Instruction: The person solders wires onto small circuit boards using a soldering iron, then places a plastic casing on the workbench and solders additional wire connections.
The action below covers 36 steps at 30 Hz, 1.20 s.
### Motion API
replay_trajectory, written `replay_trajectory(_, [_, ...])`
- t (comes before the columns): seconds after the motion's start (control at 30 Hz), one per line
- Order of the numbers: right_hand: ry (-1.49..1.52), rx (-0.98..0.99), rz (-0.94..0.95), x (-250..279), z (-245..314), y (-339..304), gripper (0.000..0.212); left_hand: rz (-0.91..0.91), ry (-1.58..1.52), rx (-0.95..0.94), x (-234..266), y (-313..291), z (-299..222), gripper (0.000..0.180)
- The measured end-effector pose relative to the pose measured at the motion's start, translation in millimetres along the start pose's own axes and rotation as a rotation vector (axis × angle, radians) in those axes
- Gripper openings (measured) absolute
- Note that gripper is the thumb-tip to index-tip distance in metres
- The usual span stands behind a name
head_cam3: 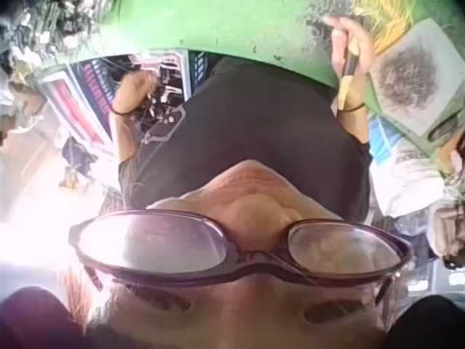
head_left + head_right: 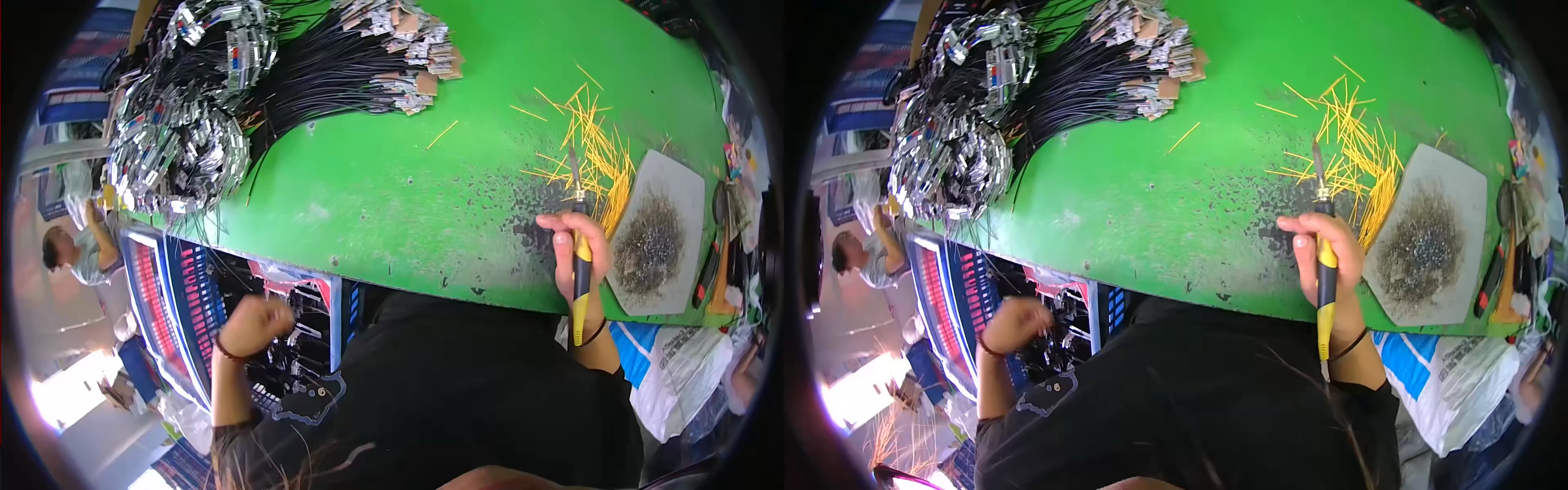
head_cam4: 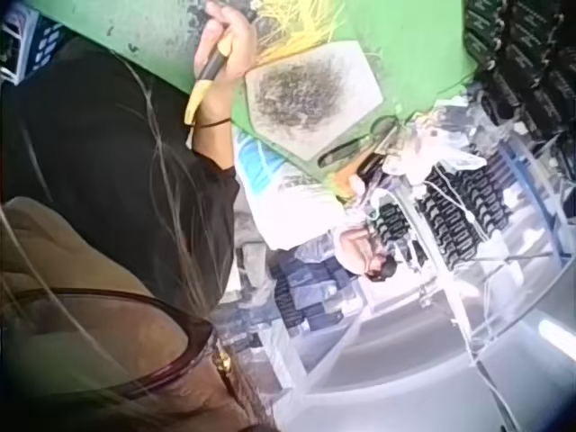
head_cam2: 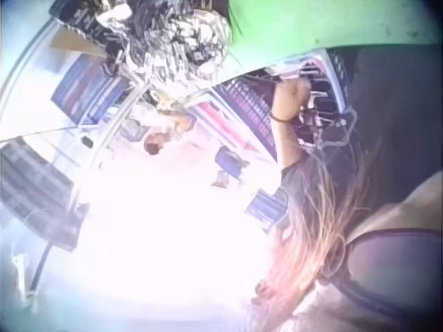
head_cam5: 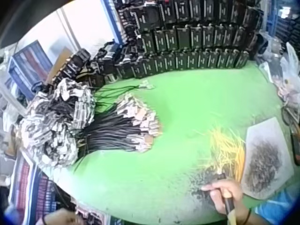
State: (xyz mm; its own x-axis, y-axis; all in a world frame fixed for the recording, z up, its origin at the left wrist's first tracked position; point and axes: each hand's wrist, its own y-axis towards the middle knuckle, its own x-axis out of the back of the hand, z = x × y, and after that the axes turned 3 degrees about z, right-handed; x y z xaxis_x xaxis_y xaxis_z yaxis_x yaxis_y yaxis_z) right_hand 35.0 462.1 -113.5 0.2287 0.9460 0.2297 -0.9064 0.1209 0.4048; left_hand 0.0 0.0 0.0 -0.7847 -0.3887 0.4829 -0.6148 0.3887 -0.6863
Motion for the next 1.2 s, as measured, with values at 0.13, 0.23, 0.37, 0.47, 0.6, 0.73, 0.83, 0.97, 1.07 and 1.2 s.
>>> replay_trajectory(0.13, [-0.053, 0.038, 0.133, 6.8, -3.2, 8.4, 0.021, -0.576, 0.117, -0.427, 26.7, 87.3, -98.5, 0.007])
replay_trajectory(0.23, [-0.181, 0.121, 0.149, 9.4, 5.4, 1.6, 0.019, -0.752, 0.365, -0.811, 30.7, 185.4, -146.5, 0.008])
replay_trajectory(0.37, [-0.081, 0.128, -0.018, -2.7, 3.6, 3.6, 0.016, -0.722, 0.736, -0.358, 33.7, 253.3, -178.4, 0.021])
replay_trajectory(0.47, [-0.097, 0.114, -0.030, -1.0, 3.3, 4.1, 0.015, -0.735, 0.486, -0.443, 37.1, 265.9, -169.4, 0.021])
replay_trajectory(0.6, [-0.131, 0.136, 0.014, 1.5, 9.9, 8.2, 0.015, -1.131, 0.439, -0.816, 32.2, 261.3, -156.6, 0.010])
replay_trajectory(0.73, [-0.097, 0.094, -0.028, 1.4, 5.2, -1.7, 0.023, -0.740, 0.276, -1.069, -27.3, 194.8, -191.3, 0.015])
replay_trajectory(0.83, [-0.004, 0.184, 0.015, -5.9, 24.0, 11.4, 0.035, -0.500, 0.179, -1.078, -80.4, 156.7, -196.5, 0.017])
replay_trajectory(0.97, [-0.250, 0.336, 0.129, -11.8, 41.2, 33.2, 0.026, -0.497, 0.084, -1.014, -89.5, 148.2, -182.1, 0.019])
replay_trajectory(1.07, [-0.048, -0.155, -0.069, -10.5, 35.8, 25.8, 0.022, -0.562, 0.114, -0.989, -69.0, 152.5, -151.1, 0.016])
replay_trajectory(1.2, [-0.288, -0.208, 0.181, -8.6, 24.7, 20.7, 0.030, -0.714, 0.290, -0.908, -43.0, 182.9, -124.2, 0.015])
